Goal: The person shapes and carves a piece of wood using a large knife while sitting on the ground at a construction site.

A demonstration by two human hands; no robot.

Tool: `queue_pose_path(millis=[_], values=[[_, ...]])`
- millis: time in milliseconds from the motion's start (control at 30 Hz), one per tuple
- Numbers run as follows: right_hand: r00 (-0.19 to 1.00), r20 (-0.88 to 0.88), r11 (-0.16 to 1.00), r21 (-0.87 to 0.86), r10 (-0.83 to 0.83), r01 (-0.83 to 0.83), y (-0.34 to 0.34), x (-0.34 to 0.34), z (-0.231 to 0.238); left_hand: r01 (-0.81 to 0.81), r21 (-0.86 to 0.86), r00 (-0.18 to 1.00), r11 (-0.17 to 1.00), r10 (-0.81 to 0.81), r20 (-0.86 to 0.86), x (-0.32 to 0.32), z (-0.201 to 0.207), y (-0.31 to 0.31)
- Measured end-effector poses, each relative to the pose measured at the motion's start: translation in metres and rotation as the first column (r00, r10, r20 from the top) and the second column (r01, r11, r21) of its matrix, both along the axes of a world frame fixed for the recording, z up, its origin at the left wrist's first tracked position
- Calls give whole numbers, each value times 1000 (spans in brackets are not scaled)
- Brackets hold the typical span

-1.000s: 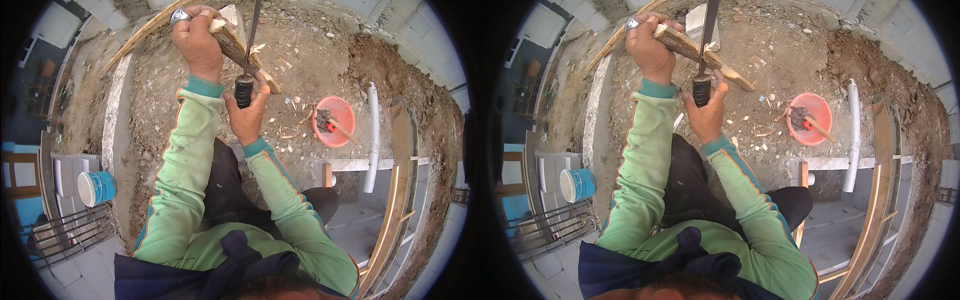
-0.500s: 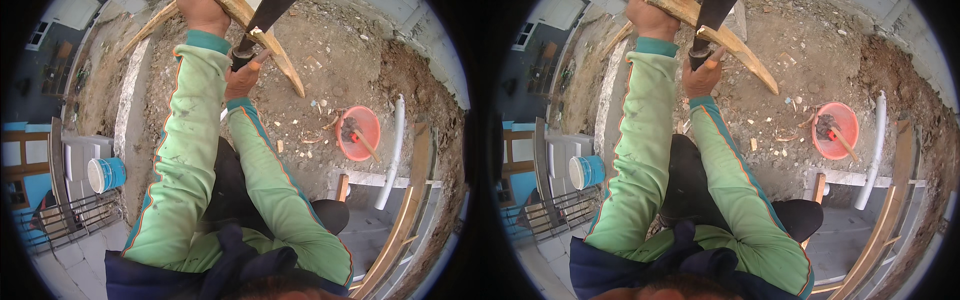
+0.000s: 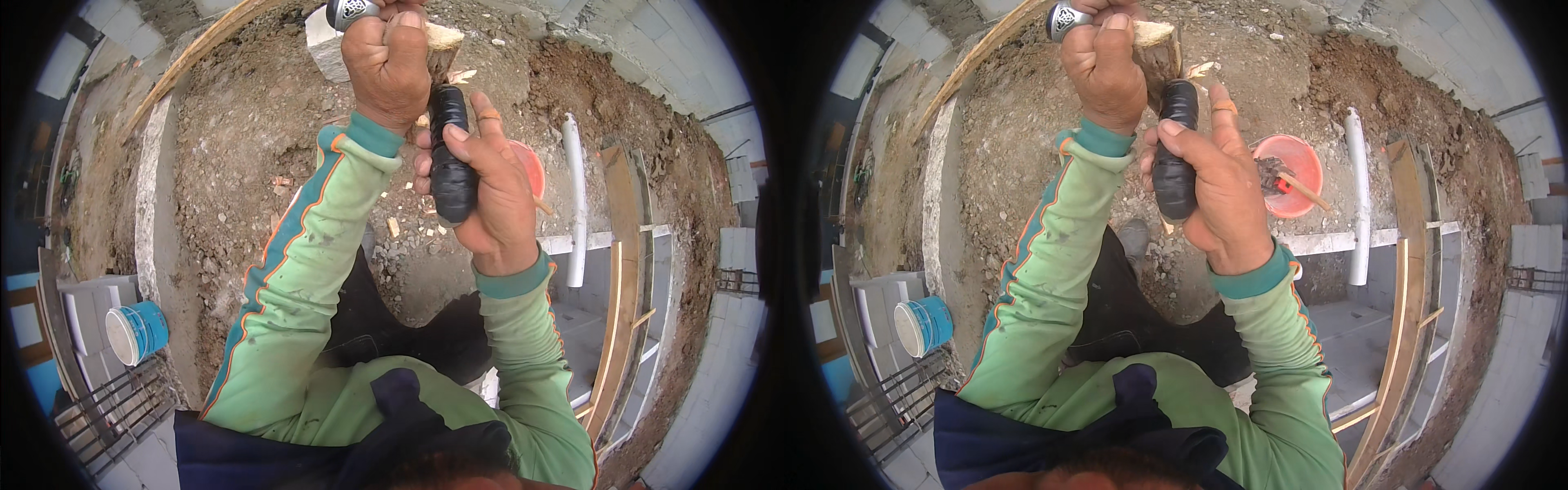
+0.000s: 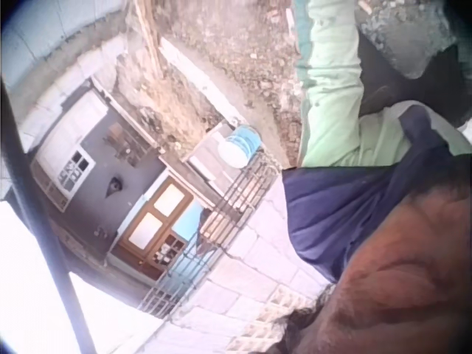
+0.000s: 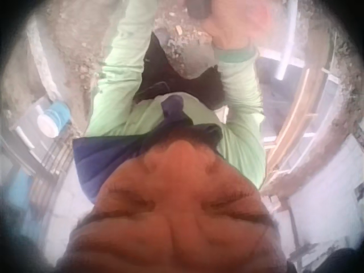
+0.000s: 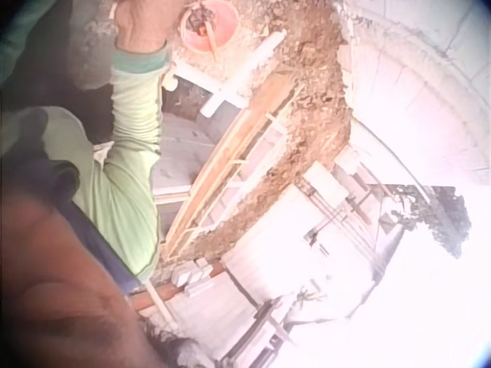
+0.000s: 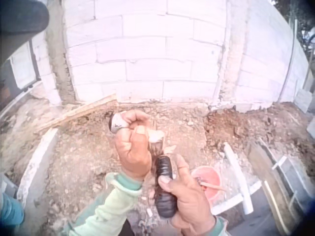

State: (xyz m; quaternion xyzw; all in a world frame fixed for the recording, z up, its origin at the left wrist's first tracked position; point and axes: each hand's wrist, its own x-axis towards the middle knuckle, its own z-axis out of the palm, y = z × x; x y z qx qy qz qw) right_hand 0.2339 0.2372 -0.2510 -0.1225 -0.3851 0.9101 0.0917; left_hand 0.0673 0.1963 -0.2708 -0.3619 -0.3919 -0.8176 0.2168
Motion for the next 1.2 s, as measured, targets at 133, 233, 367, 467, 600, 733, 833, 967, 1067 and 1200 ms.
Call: queue_pose_path(millis=[133,233,367,467,600,733,833,967,1067,1200], values=[[997,80,1000,9,-16,16,15,29,4,187,-196,982,963,-177,67,45,0,-11],[999,-8,986,159,-47,48,18,39,-9,-56,-272,998,961,48,-35,51,7,-6],[935,-335,706,634,-118,316,-5,5,-144,-120,-219,987,968,91,-135,26,10,1],[841,-444,371,758,-308,536,-3,-65,-221,-127,-212,992,969,122,-36,38,13,13],[843,-365,421,744,-396,519,-21,-70,-194,-77,-141,997,987,72,-38,29,5,18],[973,-118,819,525,-199,231,-25,22,-75,79,-149,994,986,-88,-56,30,-4,-2],[1000,-15,995,95,-11,12,22,48,-4,-55,-205,998,977,50,-32,42,-3,25],[956,-204,855,436,-211,281,-5,33,-109,-152,-190,985,970,134,-108,34,-6,29],[855,-342,375,789,-390,486,5,-24,-180,-138,-214,989,967,122,-87,38,6,44],[837,-187,519,709,-513,477,-6,-56,-142,-416,-224,904,881,374,-208,5,14,20]])
